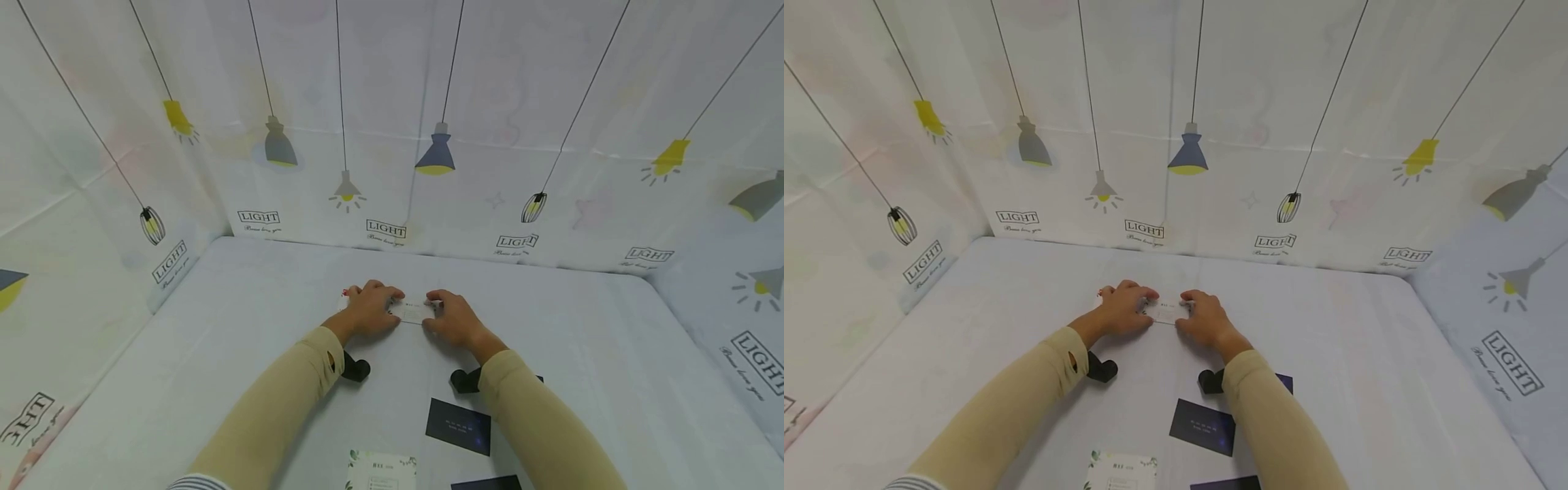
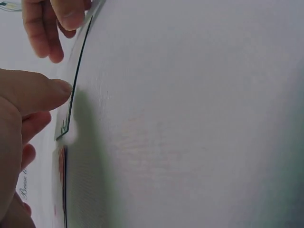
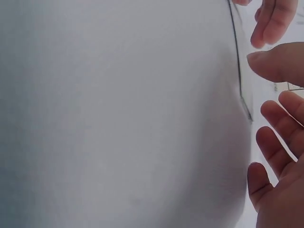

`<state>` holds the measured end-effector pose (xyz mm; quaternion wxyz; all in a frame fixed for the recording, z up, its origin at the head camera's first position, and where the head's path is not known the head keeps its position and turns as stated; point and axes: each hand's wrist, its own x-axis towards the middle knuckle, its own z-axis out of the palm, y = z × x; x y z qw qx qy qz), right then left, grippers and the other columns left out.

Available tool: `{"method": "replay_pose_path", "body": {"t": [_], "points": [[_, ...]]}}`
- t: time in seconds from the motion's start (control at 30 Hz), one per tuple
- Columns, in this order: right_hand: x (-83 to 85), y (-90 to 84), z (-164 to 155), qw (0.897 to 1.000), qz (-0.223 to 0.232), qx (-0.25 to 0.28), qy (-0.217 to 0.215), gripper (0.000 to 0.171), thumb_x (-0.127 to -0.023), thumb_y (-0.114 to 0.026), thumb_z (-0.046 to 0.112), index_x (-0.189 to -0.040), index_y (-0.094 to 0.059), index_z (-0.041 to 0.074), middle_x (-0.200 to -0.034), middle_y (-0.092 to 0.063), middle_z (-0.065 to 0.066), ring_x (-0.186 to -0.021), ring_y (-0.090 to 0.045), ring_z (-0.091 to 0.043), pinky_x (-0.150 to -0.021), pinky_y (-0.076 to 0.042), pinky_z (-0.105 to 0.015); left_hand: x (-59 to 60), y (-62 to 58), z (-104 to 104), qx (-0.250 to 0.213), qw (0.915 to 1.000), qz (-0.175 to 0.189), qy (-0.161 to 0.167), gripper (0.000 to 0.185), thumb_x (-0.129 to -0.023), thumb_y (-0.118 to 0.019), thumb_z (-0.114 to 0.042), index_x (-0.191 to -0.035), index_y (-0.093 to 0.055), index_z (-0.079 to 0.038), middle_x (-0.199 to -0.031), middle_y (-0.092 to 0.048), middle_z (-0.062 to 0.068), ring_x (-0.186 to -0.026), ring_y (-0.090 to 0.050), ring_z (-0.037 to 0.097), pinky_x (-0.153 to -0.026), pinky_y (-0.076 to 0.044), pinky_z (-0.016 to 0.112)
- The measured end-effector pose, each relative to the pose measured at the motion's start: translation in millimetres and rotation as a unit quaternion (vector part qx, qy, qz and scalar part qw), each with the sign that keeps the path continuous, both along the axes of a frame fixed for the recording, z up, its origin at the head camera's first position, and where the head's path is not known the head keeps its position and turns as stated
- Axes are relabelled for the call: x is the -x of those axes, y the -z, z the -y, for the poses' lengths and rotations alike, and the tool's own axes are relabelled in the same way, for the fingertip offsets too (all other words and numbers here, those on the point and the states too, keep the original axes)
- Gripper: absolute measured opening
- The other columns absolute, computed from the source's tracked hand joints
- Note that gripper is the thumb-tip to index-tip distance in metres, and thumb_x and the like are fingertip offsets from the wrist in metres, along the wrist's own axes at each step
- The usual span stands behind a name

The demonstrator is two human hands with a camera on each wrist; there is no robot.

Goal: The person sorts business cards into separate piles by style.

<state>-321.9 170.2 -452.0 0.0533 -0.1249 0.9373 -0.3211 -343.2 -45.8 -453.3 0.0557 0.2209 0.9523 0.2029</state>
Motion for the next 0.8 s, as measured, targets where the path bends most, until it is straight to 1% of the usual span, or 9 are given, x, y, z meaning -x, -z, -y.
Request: {"method": "replay_pose_path", "body": {"t": [0.13,0.23,0.37,0.47,0.6,0.7,0.8], "points": [[-8.6,-6.5,-3.8,0.999,-0.001,0.037,-0.001,0.056,-0.091,-0.072,0.021,-0.14,-0.051,0.003,-0.138,-0.056,-0.014,-0.124,-0.051,-0.033,-0.102,-0.04,-0.051,-7.4,-3.2,-3.1,-0.023,0.9997,0.002,0.011,0.047,-0.091,-0.072,-0.034,-0.136,-0.062,-0.022,-0.135,-0.058,-0.001,-0.135,-0.037,0.025,-0.094,-0.024,0.051],[-16.3,-10.9,-7.0,0.998,-0.004,0.06,-0.01,0.056,-0.091,-0.072,0.022,-0.14,-0.051,0.005,-0.134,-0.058,-0.009,-0.12,-0.052,-0.029,-0.099,-0.042,-0.049,-13.2,-5.2,-4.9,-0.042,0.9989,0.005,0.022,0.046,-0.09,-0.072,-0.035,-0.134,-0.063,-0.022,-0.133,-0.059,-0.002,-0.134,-0.038,0.024,-0.093,-0.024,0.05],[-32.0,-17.2,-12.5,0.997,-0.017,0.074,-0.022,0.056,-0.09,-0.073,0.022,-0.14,-0.052,0.006,-0.13,-0.06,-0.005,-0.117,-0.053,-0.026,-0.096,-0.043,-0.049,-25.2,-9.5,-8.7,-0.069,0.9965,0.011,0.046,0.044,-0.089,-0.073,-0.034,-0.131,-0.065,-0.02,-0.129,-0.061,-0.003,-0.133,-0.039,0.023,-0.093,-0.023,0.051],[-48.7,-21.0,-18.4,0.996,-0.029,0.08,-0.033,0.055,-0.09,-0.074,0.022,-0.138,-0.054,0.008,-0.128,-0.061,-0.003,-0.114,-0.054,-0.024,-0.095,-0.044,-0.049,-38.3,-14.0,-12.3,-0.083,0.9941,0.011,0.069,0.045,-0.088,-0.074,-0.033,-0.13,-0.066,-0.018,-0.127,-0.062,-0.003,-0.132,-0.039,0.023,-0.094,-0.023,0.052],[-73.3,-26.3,-25.2,0.992,-0.046,0.095,-0.064,0.052,-0.089,-0.075,0.017,-0.136,-0.055,0.007,-0.127,-0.062,-0.004,-0.11,-0.056,-0.023,-0.092,-0.045,-0.05,-59.2,-20.1,-15.5,-0.085,0.9917,0.012,0.095,0.048,-0.087,-0.076,-0.033,-0.131,-0.065,-0.017,-0.127,-0.061,-0.007,-0.132,-0.04,0.021,-0.095,-0.024,0.052],[-90.5,-30.6,-30.8,0.99,-0.056,0.101,-0.08,0.051,-0.088,-0.075,0.015,-0.135,-0.055,0.008,-0.126,-0.062,-0.005,-0.108,-0.056,-0.023,-0.09,-0.045,-0.05,-74.3,-23.2,-18.3,-0.096,0.9883,0.013,0.118,0.049,-0.087,-0.077,-0.033,-0.131,-0.065,-0.017,-0.127,-0.061,-0.009,-0.131,-0.039,0.02,-0.097,-0.023,0.053],[-105.7,-32.1,-35.7,0.991,-0.047,0.095,-0.082,0.051,-0.088,-0.076,0.016,-0.134,-0.056,0.01,-0.126,-0.062,-0.002,-0.108,-0.056,-0.022,-0.09,-0.045,-0.05,-87.9,-24.1,-19.1,-0.113,0.9836,0.016,0.139,0.048,-0.087,-0.078,-0.032,-0.13,-0.065,-0.016,-0.127,-0.061,-0.011,-0.13,-0.04,0.018,-0.097,-0.023,0.053]]}}
